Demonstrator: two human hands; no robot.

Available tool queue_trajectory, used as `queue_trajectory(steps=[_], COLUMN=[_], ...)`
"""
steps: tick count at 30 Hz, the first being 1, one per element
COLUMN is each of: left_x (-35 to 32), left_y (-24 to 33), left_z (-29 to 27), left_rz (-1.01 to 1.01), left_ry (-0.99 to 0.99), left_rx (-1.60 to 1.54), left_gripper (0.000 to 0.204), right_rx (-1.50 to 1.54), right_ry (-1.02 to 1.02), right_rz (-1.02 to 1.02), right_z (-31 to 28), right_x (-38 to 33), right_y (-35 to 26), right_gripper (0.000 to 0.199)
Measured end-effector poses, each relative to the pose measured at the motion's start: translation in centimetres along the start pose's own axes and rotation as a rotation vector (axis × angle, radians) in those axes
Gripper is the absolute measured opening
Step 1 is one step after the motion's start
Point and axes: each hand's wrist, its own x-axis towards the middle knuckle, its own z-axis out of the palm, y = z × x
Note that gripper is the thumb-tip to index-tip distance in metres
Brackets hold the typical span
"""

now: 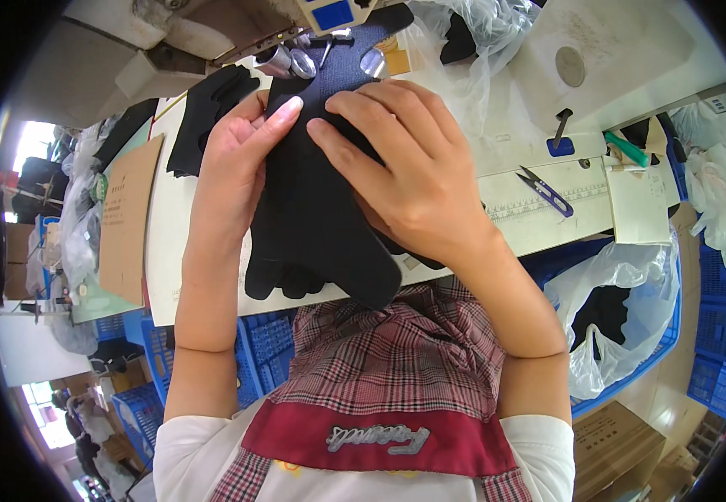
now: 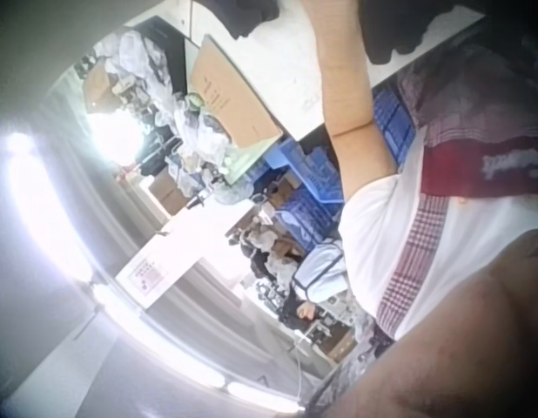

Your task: The person uses a sewing machine to stitch the edges of black fabric glove pieces. They repeatedly pick up a glove, align it under the needle, sew along the scalloped edge, and then inspect the seam before moving to the next piece.

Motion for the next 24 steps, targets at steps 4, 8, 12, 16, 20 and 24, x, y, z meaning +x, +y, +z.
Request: queue_trajectory(steps=[4,8,12,16,20,24], left_x=[-0.7,-2.1,-3.3,-2.5,-1.9,-1.5], left_y=[0.1,-1.2,-1.1,-1.5,-1.4,-1.8], left_z=[0.2,-0.4,-1.5,-1.3,-1.4,-1.4], left_rz=[-0.030,0.354,0.943,1.003,1.068,1.057], left_ry=[0.049,0.265,0.176,0.009,0.054,0.067], left_rx=[0.080,0.492,1.138,1.084,1.118,1.088], left_gripper=[0.026,0.021,0.033,0.036,0.036,0.039], right_rx=[0.015,0.009,0.039,0.082,0.157,0.167], right_ry=[0.032,0.087,0.097,0.066,0.008,-0.084], right_rz=[-0.052,-0.038,-0.017,0.016,0.084,0.096], right_z=[-0.1,0.3,0.6,0.0,-1.7,-3.7], right_x=[-0.1,0.3,0.4,0.4,0.1,0.0], right_y=[1.6,2.4,2.6,2.4,1.7,0.5], right_gripper=[0.039,0.039,0.038,0.038,0.045,0.047])
